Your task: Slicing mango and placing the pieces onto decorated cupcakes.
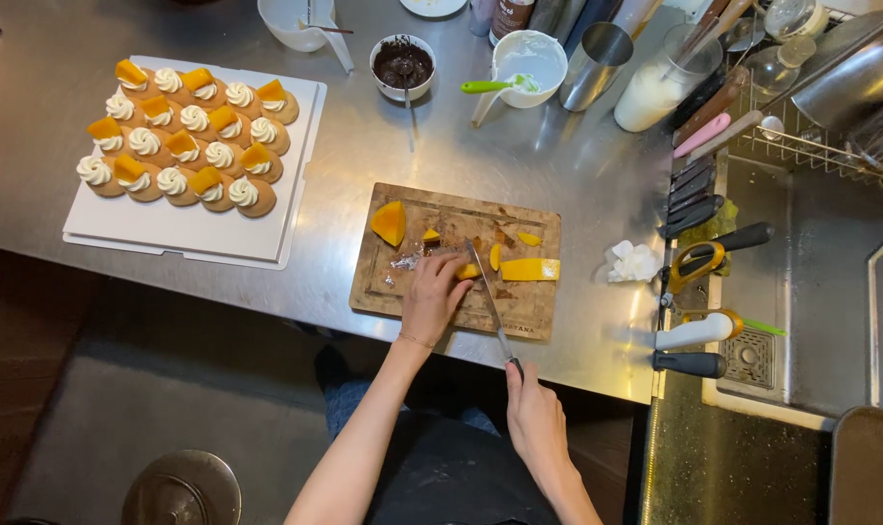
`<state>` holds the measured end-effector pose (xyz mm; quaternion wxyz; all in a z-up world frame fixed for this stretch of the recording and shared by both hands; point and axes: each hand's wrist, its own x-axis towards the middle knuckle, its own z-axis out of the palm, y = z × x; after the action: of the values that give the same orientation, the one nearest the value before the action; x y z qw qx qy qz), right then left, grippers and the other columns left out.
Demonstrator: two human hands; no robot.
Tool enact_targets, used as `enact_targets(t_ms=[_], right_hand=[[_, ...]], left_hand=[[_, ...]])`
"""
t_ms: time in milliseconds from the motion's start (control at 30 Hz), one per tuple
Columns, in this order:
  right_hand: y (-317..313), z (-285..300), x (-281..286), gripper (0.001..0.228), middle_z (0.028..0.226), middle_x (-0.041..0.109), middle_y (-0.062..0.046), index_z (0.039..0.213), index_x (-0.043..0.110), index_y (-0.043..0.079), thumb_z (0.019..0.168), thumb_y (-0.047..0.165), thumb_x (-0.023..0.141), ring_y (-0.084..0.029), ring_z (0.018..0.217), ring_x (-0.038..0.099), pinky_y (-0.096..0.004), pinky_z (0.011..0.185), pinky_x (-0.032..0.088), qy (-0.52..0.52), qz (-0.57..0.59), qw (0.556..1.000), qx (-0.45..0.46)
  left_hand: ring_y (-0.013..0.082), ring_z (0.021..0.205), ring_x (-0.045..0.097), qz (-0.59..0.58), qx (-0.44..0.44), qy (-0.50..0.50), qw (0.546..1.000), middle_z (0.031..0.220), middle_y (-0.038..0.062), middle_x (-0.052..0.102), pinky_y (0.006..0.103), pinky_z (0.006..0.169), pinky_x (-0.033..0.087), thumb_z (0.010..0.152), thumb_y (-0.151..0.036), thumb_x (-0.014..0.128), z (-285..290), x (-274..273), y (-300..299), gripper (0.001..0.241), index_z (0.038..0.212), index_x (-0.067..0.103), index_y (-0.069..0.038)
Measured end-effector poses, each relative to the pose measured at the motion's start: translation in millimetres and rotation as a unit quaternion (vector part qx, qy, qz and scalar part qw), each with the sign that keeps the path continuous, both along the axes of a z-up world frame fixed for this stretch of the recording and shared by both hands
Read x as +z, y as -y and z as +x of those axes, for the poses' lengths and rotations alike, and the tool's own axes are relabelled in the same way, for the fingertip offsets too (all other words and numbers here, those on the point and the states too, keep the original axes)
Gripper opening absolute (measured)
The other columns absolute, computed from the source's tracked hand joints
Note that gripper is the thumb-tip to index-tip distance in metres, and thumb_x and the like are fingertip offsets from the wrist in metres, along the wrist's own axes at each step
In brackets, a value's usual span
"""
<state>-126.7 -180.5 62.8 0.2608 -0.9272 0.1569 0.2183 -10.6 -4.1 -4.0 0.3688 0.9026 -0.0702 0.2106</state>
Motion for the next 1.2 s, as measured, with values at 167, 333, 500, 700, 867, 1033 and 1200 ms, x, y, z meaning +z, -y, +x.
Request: enact_targets(t_ms=[167, 333, 500, 700, 867, 1033, 1200], right_hand=[[-5, 0, 1, 0.04, 0.083, 0.075, -0.021, 0.11, 0.054, 0.011, 0.107, 0.047, 0.036, -0.045, 0.075, 0.071, -0.053, 0.072, 0.053, -0.003, -0.01, 1.0, 0.013], [-7, -2, -3, 0.04, 0.081, 0.075, -0.021, 0.109, 0.054, 0.009, 0.107, 0.045, 0.037, -0.045, 0.073, 0.071, -0.053, 0.07, 0.053, 0.003, -0.024, 1.0, 0.02], [-9, -1, -14, 0.043, 0.079, 0.074, -0.022, 0.108, 0.05, 0.008, 0.108, 0.047, 0.032, -0.046, 0.071, 0.072, -0.055, 0.067, 0.057, 0.002, -0.059, 0.997, 0.048], [-10, 7, -18, 0.041, 0.08, 0.073, -0.023, 0.104, 0.052, 0.008, 0.108, 0.046, 0.034, -0.048, 0.072, 0.07, -0.056, 0.068, 0.053, 0.016, -0.032, 0.999, 0.041], [-11, 0, 1, 0.038, 0.082, 0.075, -0.02, 0.116, 0.053, 0.011, 0.107, 0.044, 0.035, -0.044, 0.073, 0.071, -0.053, 0.07, 0.053, 0.01, -0.007, 1.0, 0.011], [-10, -3, -7, 0.04, 0.083, 0.075, -0.021, 0.11, 0.052, 0.011, 0.107, 0.047, 0.035, -0.048, 0.076, 0.07, -0.057, 0.069, 0.053, 0.009, -0.033, 0.999, 0.035], [-10, -4, -17, 0.043, 0.085, 0.075, -0.021, 0.116, 0.053, 0.01, 0.106, 0.048, 0.036, -0.048, 0.077, 0.071, -0.056, 0.07, 0.055, 0.02, -0.072, 0.996, 0.053]], left_hand=[[0.0223, 0.101, 0.067, -0.027, -0.039, -0.004, 0.999, 0.115, 0.003, 0.071, 0.0331, 0.086, 0.056, 0.087, -0.007, 0.073, 2, -5, 1, 0.024, 0.111, 0.072, -0.004], [0.02, 0.099, 0.068, -0.027, -0.031, -0.012, 0.999, 0.115, 0.001, 0.072, 0.0317, 0.084, 0.057, 0.087, -0.006, 0.074, 2, -8, 1, 0.026, 0.113, 0.075, -0.005], [0.0197, 0.1, 0.068, -0.039, -0.032, -0.015, 0.999, 0.116, 0.003, 0.073, 0.0299, 0.086, 0.057, 0.087, -0.008, 0.075, 2, -11, 1, 0.027, 0.114, 0.076, -0.005], [0.0209, 0.101, 0.069, -0.044, -0.029, -0.003, 0.999, 0.116, 0.003, 0.073, 0.0313, 0.087, 0.058, 0.086, -0.007, 0.076, 2, -14, 0, 0.026, 0.112, 0.075, -0.004], [0.0221, 0.102, 0.072, -0.095, -0.025, -0.007, 0.995, 0.121, 0.005, 0.072, 0.0307, 0.09, 0.058, 0.085, -0.007, 0.077, -2, -16, -3, 0.032, 0.117, 0.072, -0.002], [0.0211, 0.099, 0.072, -0.112, -0.024, -0.008, 0.993, 0.122, 0.004, 0.071, 0.0302, 0.089, 0.059, 0.088, -0.006, 0.075, -4, -16, -1, 0.028, 0.115, 0.074, -0.002], [0.0221, 0.098, 0.072, -0.099, -0.022, 0.003, 0.995, 0.119, 0.005, 0.072, 0.0306, 0.087, 0.059, 0.087, -0.004, 0.075, -3, -18, -1, 0.027, 0.114, 0.074, -0.002]])
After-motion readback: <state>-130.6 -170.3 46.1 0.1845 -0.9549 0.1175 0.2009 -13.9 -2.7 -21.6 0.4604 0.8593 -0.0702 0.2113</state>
